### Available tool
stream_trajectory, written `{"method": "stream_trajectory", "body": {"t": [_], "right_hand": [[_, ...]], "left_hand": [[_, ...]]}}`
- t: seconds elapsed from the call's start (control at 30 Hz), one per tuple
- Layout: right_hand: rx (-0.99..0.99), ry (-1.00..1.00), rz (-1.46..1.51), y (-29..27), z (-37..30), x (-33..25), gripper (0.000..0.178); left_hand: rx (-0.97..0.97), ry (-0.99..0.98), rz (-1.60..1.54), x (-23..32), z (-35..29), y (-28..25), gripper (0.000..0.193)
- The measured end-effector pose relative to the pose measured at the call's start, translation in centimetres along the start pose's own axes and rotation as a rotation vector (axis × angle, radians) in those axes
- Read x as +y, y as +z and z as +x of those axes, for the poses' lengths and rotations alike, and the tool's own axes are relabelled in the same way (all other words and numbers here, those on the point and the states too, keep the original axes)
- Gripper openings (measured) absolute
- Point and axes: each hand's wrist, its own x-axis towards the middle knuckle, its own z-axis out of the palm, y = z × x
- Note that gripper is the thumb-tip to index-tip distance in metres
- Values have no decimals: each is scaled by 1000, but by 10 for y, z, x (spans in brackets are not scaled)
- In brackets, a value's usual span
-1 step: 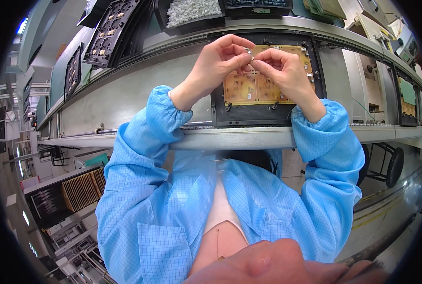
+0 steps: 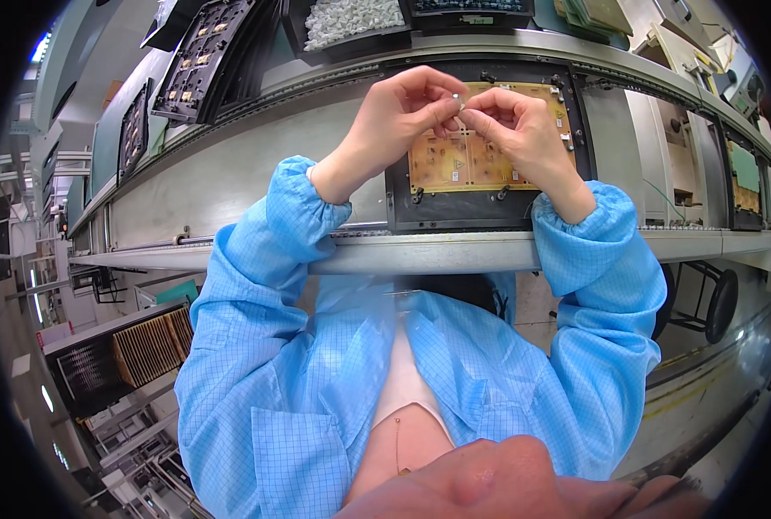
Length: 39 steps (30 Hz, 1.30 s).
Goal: Assembling components onto printed circuit boards at an electronics manufacturing station.
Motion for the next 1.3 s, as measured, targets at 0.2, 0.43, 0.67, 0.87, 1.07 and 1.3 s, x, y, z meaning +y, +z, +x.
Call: {"method": "stream_trajectory", "body": {"t": [0.2,0.43,0.67,0.87,1.07,1.3], "right_hand": [[24,-65,-14,-3,-1,-1,21],[148,-99,-4,-17,2,-15,20],[155,-83,-7,-18,5,-19,22],[183,-121,8,-17,4,-17,25],[195,-130,52,-18,5,-21,24],[138,-62,144,-29,7,-22,26]], "left_hand": [[-7,59,145,1,-5,1,14],[-14,-25,593,9,-5,-1,12],[-114,177,1043,4,8,-3,17],[-253,33,1308,25,19,14,14],[-369,-55,1465,50,28,34,10],[-403,-2,1412,45,29,30,6]]}}
